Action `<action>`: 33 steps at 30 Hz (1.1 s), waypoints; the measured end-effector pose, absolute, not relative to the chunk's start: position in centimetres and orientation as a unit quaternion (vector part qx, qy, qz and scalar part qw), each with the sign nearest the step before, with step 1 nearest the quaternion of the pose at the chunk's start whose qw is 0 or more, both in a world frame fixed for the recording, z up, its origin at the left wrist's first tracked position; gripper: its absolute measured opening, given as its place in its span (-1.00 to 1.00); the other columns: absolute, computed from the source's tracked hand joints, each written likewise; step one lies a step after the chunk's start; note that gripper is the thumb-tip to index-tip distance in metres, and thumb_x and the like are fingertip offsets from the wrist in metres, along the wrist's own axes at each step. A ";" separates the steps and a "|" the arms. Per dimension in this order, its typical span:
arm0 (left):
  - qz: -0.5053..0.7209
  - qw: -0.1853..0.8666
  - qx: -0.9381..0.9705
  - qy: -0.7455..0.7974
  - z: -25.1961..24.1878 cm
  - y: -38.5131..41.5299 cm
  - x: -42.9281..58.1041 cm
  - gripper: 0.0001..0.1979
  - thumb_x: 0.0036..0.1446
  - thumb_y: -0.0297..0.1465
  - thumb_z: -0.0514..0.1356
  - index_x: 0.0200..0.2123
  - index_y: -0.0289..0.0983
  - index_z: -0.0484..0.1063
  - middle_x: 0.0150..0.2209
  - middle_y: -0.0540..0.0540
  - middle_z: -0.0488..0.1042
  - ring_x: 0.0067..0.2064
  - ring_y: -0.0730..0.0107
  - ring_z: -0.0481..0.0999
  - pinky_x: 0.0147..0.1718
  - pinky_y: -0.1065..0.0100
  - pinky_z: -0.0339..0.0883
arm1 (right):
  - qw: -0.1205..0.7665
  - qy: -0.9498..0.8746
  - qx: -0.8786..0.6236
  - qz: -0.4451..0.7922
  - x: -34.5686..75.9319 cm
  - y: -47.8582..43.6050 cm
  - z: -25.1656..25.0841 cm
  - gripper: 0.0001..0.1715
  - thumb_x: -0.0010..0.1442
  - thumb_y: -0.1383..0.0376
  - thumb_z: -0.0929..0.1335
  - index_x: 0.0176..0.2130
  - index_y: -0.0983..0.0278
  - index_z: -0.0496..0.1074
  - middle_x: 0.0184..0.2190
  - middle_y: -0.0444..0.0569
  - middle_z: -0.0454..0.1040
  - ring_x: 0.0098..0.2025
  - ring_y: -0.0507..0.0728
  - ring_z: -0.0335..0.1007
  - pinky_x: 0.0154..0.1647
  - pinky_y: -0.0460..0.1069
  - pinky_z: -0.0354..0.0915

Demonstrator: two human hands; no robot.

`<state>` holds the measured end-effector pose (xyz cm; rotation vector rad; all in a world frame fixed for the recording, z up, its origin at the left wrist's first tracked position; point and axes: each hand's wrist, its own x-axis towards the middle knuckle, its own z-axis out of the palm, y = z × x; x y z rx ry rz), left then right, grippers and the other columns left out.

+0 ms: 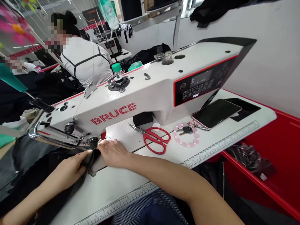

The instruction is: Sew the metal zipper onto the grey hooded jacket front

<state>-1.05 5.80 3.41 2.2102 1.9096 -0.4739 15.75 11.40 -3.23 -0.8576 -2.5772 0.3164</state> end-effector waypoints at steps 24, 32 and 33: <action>0.036 0.572 0.380 0.726 5.0 10.9 -5.0 -0.89 -0.38 -0.42 0.01 -0.64 -0.27 0.28 -0.58 -0.03 0.39 -0.52 0.33 0.39 -0.52 0.33 0.33 | 0.175 -0.922 -0.343 0.046 12.0 10.1 -1.8 -0.44 0.06 -0.06 0.27 -0.21 0.38 0.27 -0.31 0.10 0.38 -0.31 0.22 0.33 -0.18 0.28 0.13; 0.032 0.578 0.405 0.708 5.7 10.7 -4.3 -0.86 -0.38 -0.45 0.01 -0.61 -0.28 0.31 -0.65 0.00 0.34 -0.59 0.36 0.34 -0.54 0.33 0.28 | 0.171 -0.949 -0.265 0.012 14.6 10.8 -1.3 -0.81 0.07 0.52 0.20 -0.28 0.39 0.31 -0.36 0.07 0.40 -0.32 0.20 0.33 -0.41 0.05 0.18; 0.024 0.562 0.431 0.706 5.8 10.4 -4.0 -0.81 -0.35 -0.46 0.01 -0.55 -0.28 0.34 -0.63 0.01 0.35 -0.57 0.35 0.35 -0.51 0.33 0.28 | 0.165 -0.954 -0.250 0.008 15.3 10.8 -1.4 -0.84 0.08 0.51 0.20 -0.32 0.37 0.32 -0.38 0.04 0.39 -0.34 0.18 0.32 -0.41 0.05 0.17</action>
